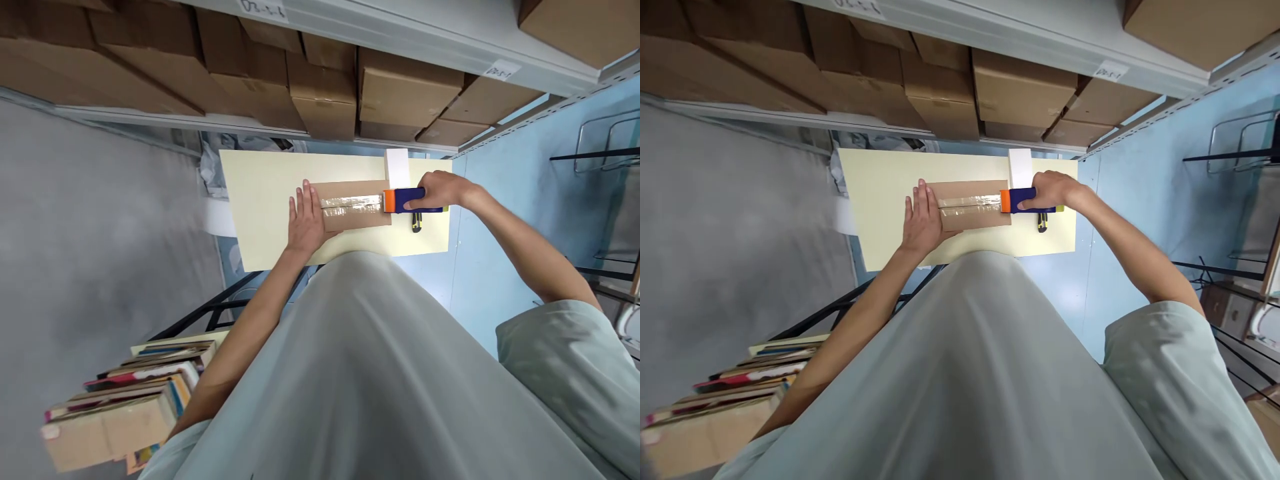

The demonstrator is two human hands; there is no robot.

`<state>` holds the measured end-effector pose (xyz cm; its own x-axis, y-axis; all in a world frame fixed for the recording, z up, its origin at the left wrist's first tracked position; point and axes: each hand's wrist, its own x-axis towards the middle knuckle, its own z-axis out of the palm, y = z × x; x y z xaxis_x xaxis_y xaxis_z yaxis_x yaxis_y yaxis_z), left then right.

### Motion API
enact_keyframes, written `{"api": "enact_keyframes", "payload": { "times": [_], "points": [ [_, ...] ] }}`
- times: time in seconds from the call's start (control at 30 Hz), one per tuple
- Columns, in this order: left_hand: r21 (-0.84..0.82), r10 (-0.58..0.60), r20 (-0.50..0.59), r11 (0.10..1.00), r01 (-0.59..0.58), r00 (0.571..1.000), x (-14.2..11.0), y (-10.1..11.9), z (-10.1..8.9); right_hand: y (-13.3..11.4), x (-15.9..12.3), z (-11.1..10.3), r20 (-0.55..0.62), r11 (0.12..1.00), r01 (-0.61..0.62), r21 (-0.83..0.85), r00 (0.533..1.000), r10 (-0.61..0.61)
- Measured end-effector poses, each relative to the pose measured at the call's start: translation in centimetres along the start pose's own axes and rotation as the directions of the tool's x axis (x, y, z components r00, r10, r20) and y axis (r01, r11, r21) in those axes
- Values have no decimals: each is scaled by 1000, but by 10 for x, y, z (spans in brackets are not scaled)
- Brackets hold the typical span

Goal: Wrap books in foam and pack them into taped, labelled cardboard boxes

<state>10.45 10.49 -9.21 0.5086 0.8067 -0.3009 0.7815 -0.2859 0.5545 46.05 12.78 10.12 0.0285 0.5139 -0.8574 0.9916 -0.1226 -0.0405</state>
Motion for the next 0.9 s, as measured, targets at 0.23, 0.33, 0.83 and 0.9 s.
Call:
{"api": "enact_keyframes", "payload": {
  "times": [0.23,0.33,0.83,0.9],
  "points": [
    [34,-17,33,999,16,999,1,8,-8,44,14,11,-25,998,48,38,999,-47],
    [52,-28,38,998,26,999,2,11,-9,48,24,12,-9,995,81,56,997,-81],
    [73,-68,54,995,64,996,4,16,-10,109,36,25,-14,997,79,20,997,-78],
    [85,-67,57,994,62,996,5,18,-10,106,47,30,-28,997,75,4,997,-75]
  ]
}}
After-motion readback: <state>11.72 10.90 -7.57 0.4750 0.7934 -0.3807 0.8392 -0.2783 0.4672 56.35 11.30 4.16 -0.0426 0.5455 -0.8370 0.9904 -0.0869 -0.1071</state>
